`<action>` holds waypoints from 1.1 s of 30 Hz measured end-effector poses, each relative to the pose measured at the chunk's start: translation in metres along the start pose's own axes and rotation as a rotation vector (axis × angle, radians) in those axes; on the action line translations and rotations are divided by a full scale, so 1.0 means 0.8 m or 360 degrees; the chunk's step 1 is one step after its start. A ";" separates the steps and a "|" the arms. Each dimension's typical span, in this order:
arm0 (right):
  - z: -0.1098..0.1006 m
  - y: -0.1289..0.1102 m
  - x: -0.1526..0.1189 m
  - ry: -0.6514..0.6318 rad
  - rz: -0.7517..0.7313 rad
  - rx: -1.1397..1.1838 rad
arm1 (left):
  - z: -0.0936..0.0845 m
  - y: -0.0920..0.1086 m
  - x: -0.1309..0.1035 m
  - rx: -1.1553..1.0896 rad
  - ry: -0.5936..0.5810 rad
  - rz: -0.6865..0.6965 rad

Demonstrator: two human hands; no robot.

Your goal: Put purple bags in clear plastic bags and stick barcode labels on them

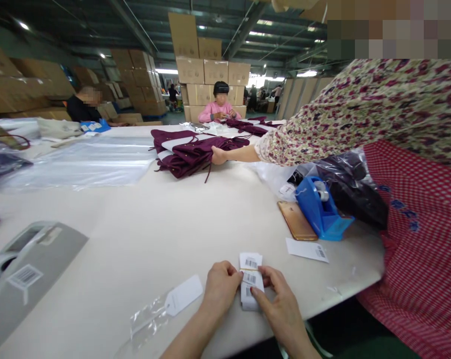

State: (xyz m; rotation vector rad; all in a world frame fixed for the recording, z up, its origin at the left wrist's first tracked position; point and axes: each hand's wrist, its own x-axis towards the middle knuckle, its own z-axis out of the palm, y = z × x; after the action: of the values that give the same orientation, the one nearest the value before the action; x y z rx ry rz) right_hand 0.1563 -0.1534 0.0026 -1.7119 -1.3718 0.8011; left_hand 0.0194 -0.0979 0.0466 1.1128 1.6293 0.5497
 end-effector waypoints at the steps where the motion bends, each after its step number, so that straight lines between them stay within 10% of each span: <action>1: 0.002 0.000 -0.001 0.0016 -0.0022 -0.0014 | -0.001 0.002 0.001 0.0013 -0.0001 -0.0008; 17: 0.018 -0.005 -0.011 0.0320 -0.0215 -0.0150 | -0.006 0.003 0.003 0.0288 -0.0051 0.0068; 33: 0.020 0.003 -0.010 0.0336 -0.0320 -0.0191 | 0.002 0.021 -0.006 -0.0221 -0.0172 -0.0334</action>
State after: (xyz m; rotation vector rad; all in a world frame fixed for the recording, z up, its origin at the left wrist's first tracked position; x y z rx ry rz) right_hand 0.1421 -0.1588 -0.0077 -1.6636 -1.4404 0.4207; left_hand 0.0275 -0.0947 0.0615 0.8437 1.5665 0.4502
